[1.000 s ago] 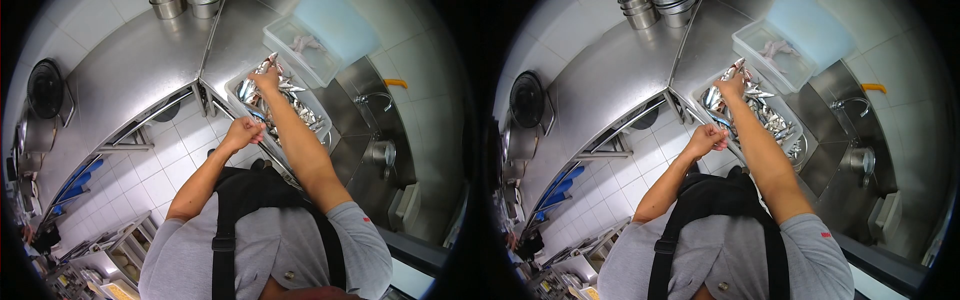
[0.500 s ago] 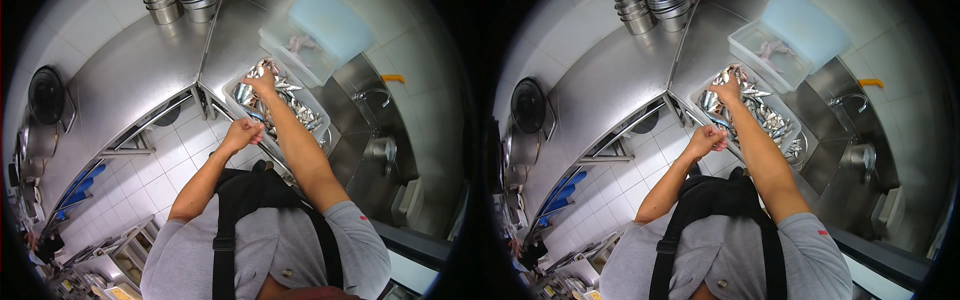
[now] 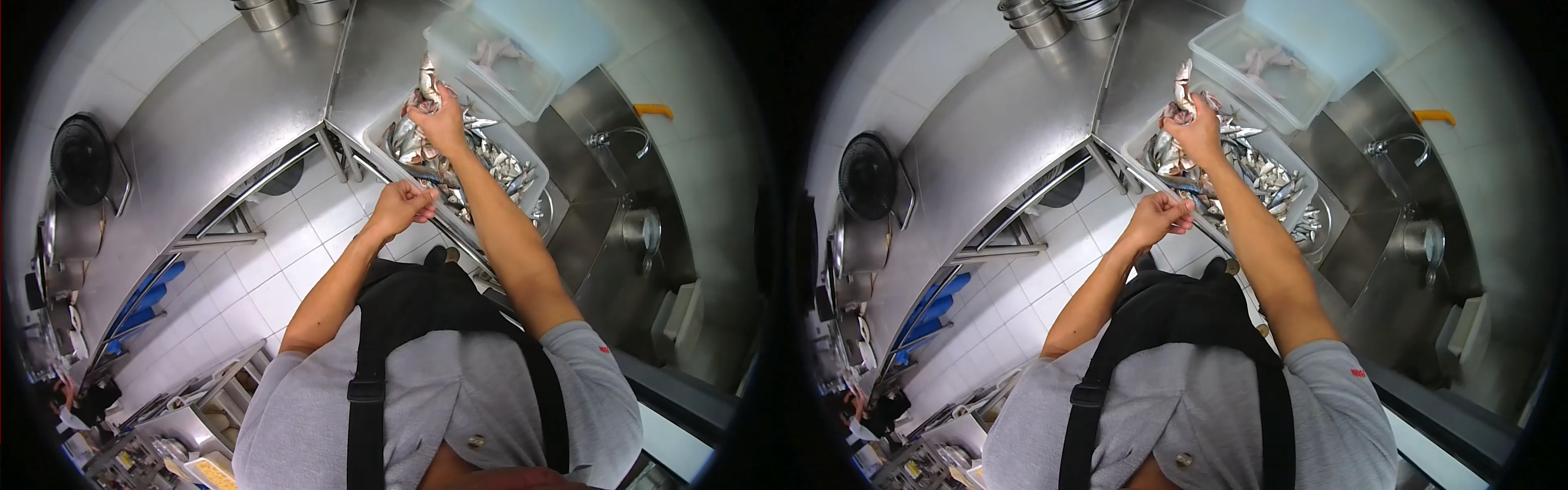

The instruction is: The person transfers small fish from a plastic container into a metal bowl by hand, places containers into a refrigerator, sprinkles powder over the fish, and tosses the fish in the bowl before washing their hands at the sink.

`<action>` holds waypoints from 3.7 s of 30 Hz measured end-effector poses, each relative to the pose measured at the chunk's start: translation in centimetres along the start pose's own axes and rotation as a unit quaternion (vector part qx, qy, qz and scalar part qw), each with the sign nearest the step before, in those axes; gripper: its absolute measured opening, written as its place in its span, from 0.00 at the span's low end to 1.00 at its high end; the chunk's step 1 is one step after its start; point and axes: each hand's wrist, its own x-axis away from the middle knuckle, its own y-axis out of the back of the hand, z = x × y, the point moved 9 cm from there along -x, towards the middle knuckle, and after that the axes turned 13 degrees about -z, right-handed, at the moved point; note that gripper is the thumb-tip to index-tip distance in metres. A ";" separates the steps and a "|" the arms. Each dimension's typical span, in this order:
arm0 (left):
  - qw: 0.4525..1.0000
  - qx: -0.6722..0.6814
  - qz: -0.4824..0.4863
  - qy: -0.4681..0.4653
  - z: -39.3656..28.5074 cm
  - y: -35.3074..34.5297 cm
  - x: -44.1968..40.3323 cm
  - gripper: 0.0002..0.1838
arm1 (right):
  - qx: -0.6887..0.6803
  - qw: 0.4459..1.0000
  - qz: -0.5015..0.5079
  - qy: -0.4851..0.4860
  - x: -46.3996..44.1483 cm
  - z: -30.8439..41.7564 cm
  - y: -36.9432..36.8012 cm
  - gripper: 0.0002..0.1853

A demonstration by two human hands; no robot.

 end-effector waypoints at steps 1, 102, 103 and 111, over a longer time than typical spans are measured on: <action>1.000 -0.006 0.000 0.000 0.0 0.0 -0.1 0.19 | -0.018 1.000 -0.006 -0.011 -0.1 0.2 0.2 0.19; 0.999 -0.036 -0.036 0.002 -0.3 0.1 0.2 0.17 | 0.057 0.976 0.180 -0.108 -0.6 1.7 19.5 0.22; 0.999 -0.036 -0.035 0.004 -0.2 0.0 0.1 0.16 | 0.067 0.984 0.127 -0.108 -0.9 2.4 23.0 0.23; 0.998 -0.053 -0.044 0.010 -0.1 0.0 0.2 0.15 | 0.227 0.947 -0.022 -0.228 2.0 -11.2 41.0 0.38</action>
